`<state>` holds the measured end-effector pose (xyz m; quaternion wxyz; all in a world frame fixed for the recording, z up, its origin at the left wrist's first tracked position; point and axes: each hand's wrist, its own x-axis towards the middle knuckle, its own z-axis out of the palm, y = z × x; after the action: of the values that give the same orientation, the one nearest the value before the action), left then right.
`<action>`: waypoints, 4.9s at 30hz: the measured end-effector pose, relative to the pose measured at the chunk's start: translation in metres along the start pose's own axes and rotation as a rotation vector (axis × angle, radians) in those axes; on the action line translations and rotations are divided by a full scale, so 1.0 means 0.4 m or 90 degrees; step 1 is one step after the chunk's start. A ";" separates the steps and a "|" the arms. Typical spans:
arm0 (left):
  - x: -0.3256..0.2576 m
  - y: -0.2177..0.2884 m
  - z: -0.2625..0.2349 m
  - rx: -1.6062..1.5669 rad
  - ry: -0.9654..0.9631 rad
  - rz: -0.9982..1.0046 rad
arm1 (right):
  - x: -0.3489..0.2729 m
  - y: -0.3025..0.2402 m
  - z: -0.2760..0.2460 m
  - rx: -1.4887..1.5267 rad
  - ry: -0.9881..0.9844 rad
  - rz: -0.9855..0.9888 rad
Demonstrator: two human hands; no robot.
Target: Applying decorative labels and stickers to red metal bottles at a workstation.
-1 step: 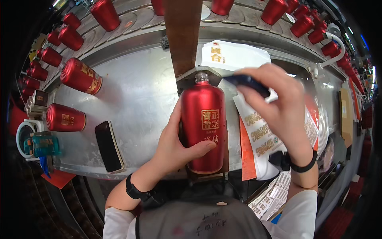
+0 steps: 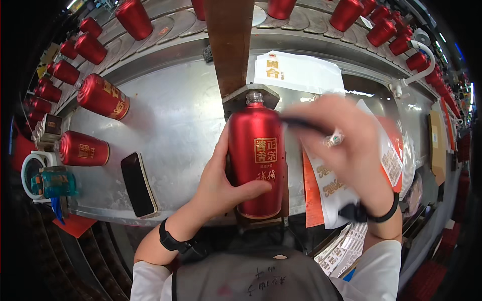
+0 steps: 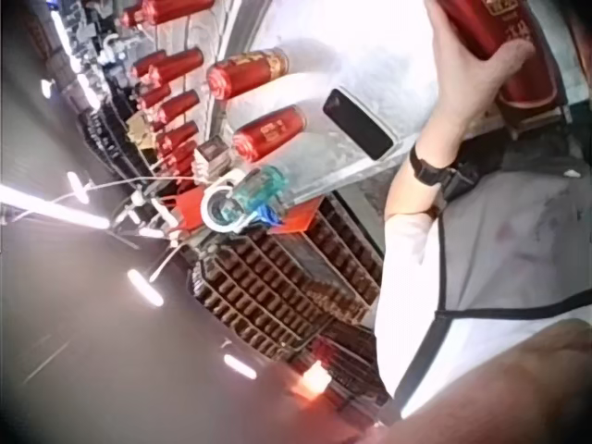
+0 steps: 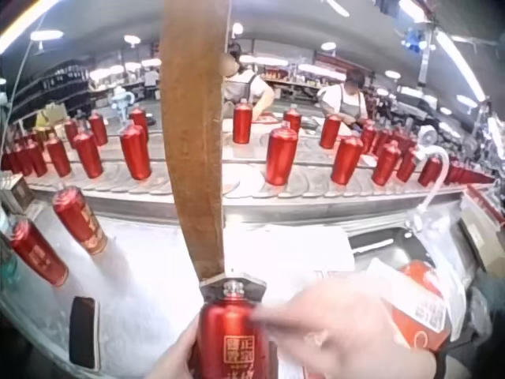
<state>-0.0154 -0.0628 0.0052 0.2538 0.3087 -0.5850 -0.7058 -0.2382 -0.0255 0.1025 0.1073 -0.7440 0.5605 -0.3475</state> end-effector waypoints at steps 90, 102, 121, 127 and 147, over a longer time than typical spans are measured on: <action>-0.189 0.032 -0.062 0.885 -0.175 0.881 | 0.016 -0.010 0.165 0.273 -0.129 0.322; -0.211 0.039 -0.102 0.901 -0.162 0.907 | 0.007 0.003 0.182 0.464 -0.198 0.381; -0.232 0.079 -0.139 0.958 -0.187 0.911 | 0.060 -0.083 0.159 -0.002 -0.211 0.278; -0.234 0.078 -0.132 0.954 -0.177 0.903 | 0.029 0.037 0.221 0.567 -0.287 0.347; -0.229 0.096 -0.132 0.932 -0.199 0.898 | 0.063 -0.163 0.164 -0.085 -0.192 0.291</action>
<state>0.0855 -0.0394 0.0490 0.2813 -0.1213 -0.9466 0.1008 -0.1438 -0.0406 0.1001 0.2159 -0.6469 0.7131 -0.1623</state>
